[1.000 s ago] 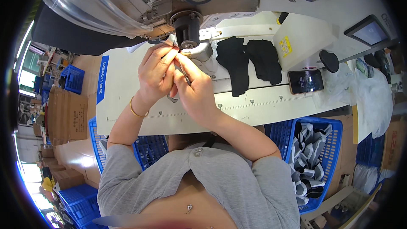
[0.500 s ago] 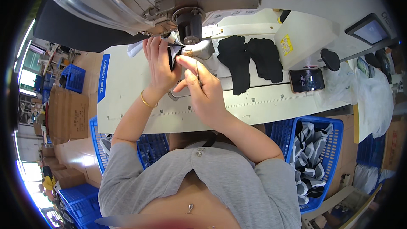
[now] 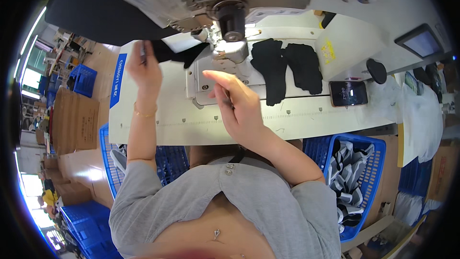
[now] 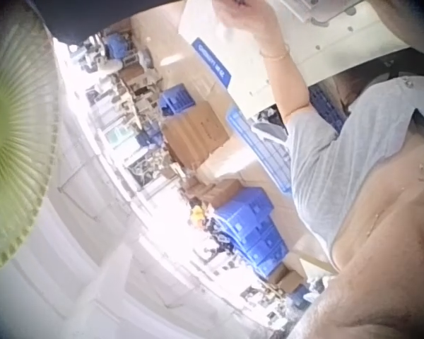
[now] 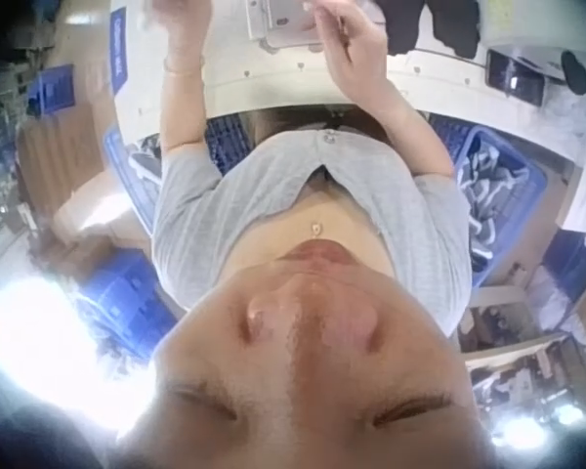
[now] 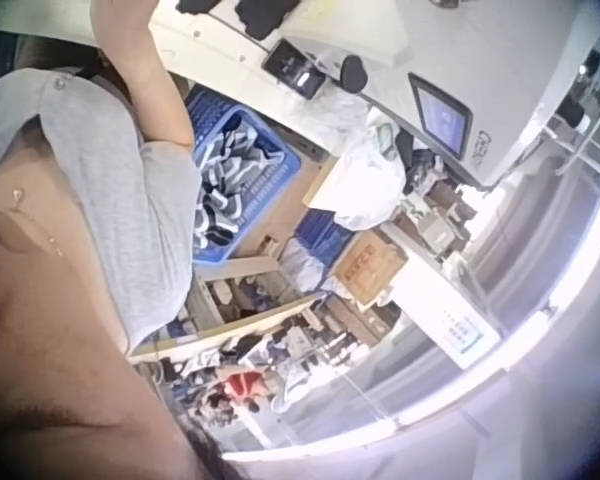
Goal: The recorder is using a sewing machine to stitch together components of a shoe upper, likely for athletic footwear.
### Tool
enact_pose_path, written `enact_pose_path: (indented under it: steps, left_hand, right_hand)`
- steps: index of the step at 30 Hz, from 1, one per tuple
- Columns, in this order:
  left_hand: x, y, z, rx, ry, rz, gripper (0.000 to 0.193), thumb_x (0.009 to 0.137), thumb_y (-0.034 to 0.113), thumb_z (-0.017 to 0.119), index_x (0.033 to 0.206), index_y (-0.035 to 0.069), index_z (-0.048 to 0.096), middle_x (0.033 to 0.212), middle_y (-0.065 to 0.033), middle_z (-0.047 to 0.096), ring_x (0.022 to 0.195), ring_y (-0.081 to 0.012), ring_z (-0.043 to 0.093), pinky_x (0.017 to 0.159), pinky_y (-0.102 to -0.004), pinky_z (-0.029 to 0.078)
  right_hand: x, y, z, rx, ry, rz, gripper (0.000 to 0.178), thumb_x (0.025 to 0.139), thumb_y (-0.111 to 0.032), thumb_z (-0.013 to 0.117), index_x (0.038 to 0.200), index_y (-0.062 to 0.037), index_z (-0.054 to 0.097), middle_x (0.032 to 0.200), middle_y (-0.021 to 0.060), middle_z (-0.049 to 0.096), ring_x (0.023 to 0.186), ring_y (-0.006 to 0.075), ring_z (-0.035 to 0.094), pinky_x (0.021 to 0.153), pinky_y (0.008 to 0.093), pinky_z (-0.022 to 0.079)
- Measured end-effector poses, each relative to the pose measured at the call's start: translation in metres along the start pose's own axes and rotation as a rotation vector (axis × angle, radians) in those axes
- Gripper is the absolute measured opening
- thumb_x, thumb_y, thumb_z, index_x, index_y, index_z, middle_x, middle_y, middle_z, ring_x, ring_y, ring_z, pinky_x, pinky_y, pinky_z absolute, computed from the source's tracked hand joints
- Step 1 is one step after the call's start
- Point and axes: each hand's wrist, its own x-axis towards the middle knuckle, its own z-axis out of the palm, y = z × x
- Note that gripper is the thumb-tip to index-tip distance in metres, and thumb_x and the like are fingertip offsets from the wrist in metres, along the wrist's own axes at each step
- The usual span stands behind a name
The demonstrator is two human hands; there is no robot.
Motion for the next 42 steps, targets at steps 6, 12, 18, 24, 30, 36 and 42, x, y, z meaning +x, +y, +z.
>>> enact_pose_path:
  steps: [6, 12, 18, 24, 30, 36, 42]
  left_hand:
    - [-0.015, 0.054, -0.063, -0.017, -0.55, -0.316, 0.018, 0.092, 0.014, 0.063, 0.082, 0.0, 0.062, 0.057, -0.0146, 0.045, 0.048, -0.017, 0.035, 0.047, -0.0306, 0.034]
    - [-0.052, 0.053, -0.04, -0.432, -0.801, -0.583, 0.027, 0.092, 0.018, 0.062, 0.077, -0.004, 0.06, 0.052, -0.0078, 0.045, 0.051, -0.0073, 0.038, 0.047, -0.0305, 0.035]
    - [-0.061, 0.05, -0.016, -0.572, -1.011, -0.813, 0.025, 0.09, 0.015, 0.063, 0.074, -0.004, 0.066, 0.064, 0.0016, 0.061, 0.058, -0.0025, 0.051, 0.05, -0.0206, 0.039]
    - [-0.064, 0.058, -0.01, -0.601, -1.109, -0.826, 0.022, 0.088, 0.014, 0.063, 0.076, -0.004, 0.067, 0.066, 0.0002, 0.064, 0.059, -0.0034, 0.054, 0.05, -0.0202, 0.041]
    - [-0.064, 0.063, -0.008, -0.785, -1.094, -1.023, 0.022, 0.086, 0.015, 0.064, 0.079, -0.005, 0.07, 0.067, -0.0007, 0.065, 0.059, -0.0047, 0.055, 0.051, -0.0221, 0.043]
    - [-0.063, 0.065, -0.008, -0.781, -1.117, -1.073, 0.02, 0.084, 0.014, 0.065, 0.08, -0.005, 0.07, 0.069, -0.0012, 0.066, 0.059, -0.0051, 0.056, 0.052, -0.0216, 0.043]
    - [-0.067, 0.063, -0.005, -0.766, -1.134, -1.008, 0.021, 0.083, 0.014, 0.066, 0.077, -0.005, 0.07, 0.068, -0.0013, 0.066, 0.059, -0.0045, 0.055, 0.051, -0.022, 0.042]
  right_hand:
    - [0.011, 0.002, 0.011, -0.451, -0.002, -0.373, 0.043, 0.075, -0.017, 0.078, 0.111, 0.0, 0.062, 0.106, 0.0143, 0.066, 0.079, 0.0255, 0.064, 0.067, 0.0317, 0.052]
    - [-0.011, 0.032, 0.015, -0.077, -0.22, 0.393, 0.015, 0.085, -0.013, 0.069, 0.088, 0.0008, 0.064, 0.068, 0.0091, 0.065, 0.061, 0.012, 0.06, 0.057, 0.0276, 0.047]
    - [-0.018, 0.046, -0.035, -0.552, -0.128, -0.068, 0.024, 0.089, -0.025, 0.066, 0.091, -0.0013, 0.066, 0.078, 0.0085, 0.066, 0.062, 0.0176, 0.063, 0.057, 0.0282, 0.048]
    - [-0.013, 0.043, -0.046, -0.749, -0.225, -0.225, 0.027, 0.084, -0.03, 0.072, 0.088, -0.0036, 0.065, 0.074, 0.0053, 0.059, 0.059, 0.0209, 0.059, 0.053, 0.0318, 0.047]
    - [-0.015, 0.053, -0.05, -0.816, -0.233, -0.343, 0.031, 0.08, -0.033, 0.074, 0.084, -0.0049, 0.062, 0.071, 0.0037, 0.054, 0.056, 0.0186, 0.058, 0.048, 0.0307, 0.046]
    - [-0.019, 0.055, -0.056, -0.817, -0.242, -0.384, 0.031, 0.079, -0.033, 0.074, 0.082, -0.0044, 0.062, 0.07, 0.0038, 0.053, 0.055, 0.0182, 0.058, 0.047, 0.0303, 0.046]
    - [-0.018, 0.051, -0.057, -0.792, -0.244, -0.381, 0.031, 0.079, -0.032, 0.075, 0.082, -0.0041, 0.062, 0.069, 0.0038, 0.053, 0.055, 0.0179, 0.058, 0.047, 0.03, 0.046]
